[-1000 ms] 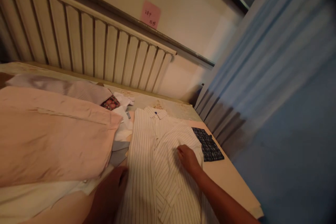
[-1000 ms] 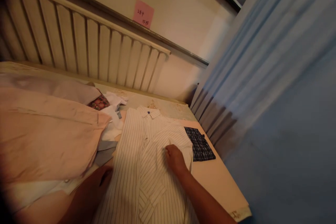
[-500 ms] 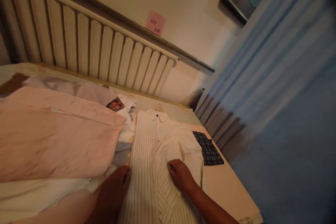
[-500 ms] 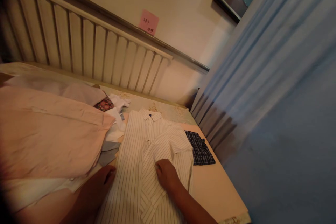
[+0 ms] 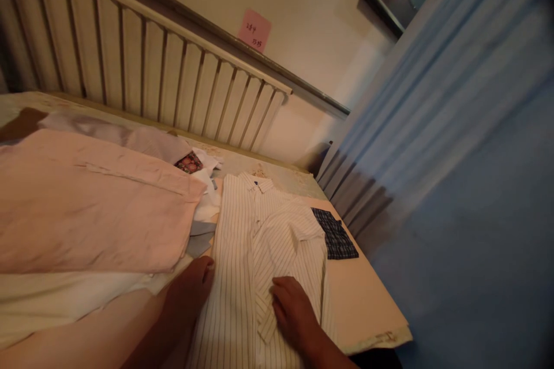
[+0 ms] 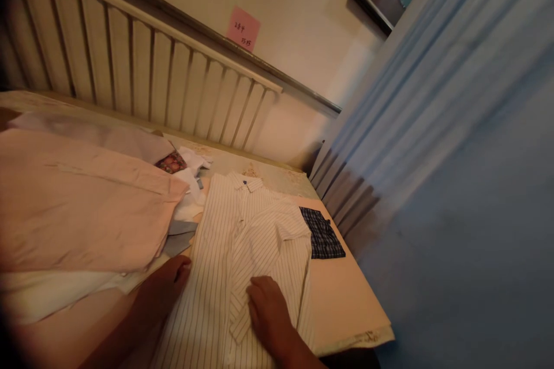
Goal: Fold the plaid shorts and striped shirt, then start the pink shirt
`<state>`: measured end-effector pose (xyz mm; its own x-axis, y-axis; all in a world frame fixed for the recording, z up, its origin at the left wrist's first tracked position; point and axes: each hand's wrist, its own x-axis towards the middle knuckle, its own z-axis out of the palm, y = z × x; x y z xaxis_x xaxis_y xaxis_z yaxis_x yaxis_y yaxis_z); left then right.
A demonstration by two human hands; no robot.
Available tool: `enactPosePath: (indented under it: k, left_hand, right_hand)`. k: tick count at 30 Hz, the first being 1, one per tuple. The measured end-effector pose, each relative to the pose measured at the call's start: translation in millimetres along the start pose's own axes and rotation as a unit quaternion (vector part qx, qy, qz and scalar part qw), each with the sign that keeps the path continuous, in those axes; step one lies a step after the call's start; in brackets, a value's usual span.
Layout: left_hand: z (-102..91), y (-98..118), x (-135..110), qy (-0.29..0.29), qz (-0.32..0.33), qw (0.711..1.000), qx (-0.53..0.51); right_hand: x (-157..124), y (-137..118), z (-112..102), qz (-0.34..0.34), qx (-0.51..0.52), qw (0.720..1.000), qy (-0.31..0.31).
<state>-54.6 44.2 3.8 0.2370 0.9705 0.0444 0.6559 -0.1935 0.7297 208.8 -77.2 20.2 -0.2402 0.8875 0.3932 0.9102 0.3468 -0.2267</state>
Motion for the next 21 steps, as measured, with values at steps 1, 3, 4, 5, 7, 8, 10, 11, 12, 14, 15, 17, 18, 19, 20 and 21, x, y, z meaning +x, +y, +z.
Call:
enactPosePath:
  k: [1,3,4,5,7,8,10,11,12,14,15,17,18,19,20,21]
  left_hand:
    - [0.0,0,0,0.000,0.003,1.000,0.001]
    - [0.5,-2,1,-0.005,0.009,1.000,0.004]
    - [0.8,-2,1,-0.007,0.012,1.000,0.005]
    - [0.9,-2,1,-0.007,0.014,1.000,0.006]
    - [0.6,-2,2,-0.008,0.014,1.000,0.010]
    - [0.2,-2,2,-0.008,0.013,1.000,0.012]
    - [-0.7,-1,1,-0.012,0.012,1.000,0.015]
    - [-1.0,0,1,-0.012,0.012,1.000,0.015]
    - [-1.2,0,0,-0.011,0.012,1.000,0.015]
    - [-1.0,0,0,-0.007,0.015,1.000,0.013]
    - [-0.7,0,0,-0.005,0.017,1.000,0.011]
    - [-0.2,-1,0,-0.005,0.015,1.000,0.007]
    - [-0.1,-1,0,-0.006,0.013,1.000,0.005]
    - [0.0,-1,0,-0.008,0.011,1.000,0.006]
    - [0.0,-1,1,-0.009,0.009,1.000,0.009]
    - [0.0,-1,1,-0.010,0.008,1.000,0.012]
  right_hand:
    - [-2,-6,3,-0.015,-0.005,1.000,0.004]
    - [-3,-15,8,-0.034,-0.015,0.999,0.002]
    - [-3,-18,10,-0.038,-0.017,0.999,-0.002]
    - [-3,-21,12,-0.040,-0.019,0.999,-0.006]
    - [-1,-24,15,-0.035,-0.019,0.999,-0.016]
    - [0,-25,17,-0.027,-0.019,0.999,-0.020]
    - [1,-27,22,-0.012,-0.020,0.999,-0.025]
    - [2,-27,25,-0.004,-0.022,0.999,-0.025]
    - [4,-28,27,0.004,-0.023,0.999,-0.024]
    - [6,-28,31,0.021,-0.023,0.999,-0.025]
    - [8,-29,32,0.031,-0.023,0.999,-0.026]
    - [10,-30,33,0.050,-0.021,0.998,-0.034]
    - [12,-31,33,0.057,-0.020,0.997,-0.037]
    - [13,-32,32,0.063,-0.019,0.997,-0.040]
    - [13,-33,32,0.068,-0.018,0.997,-0.043]
    - [14,-33,31,0.072,-0.017,0.996,-0.046]
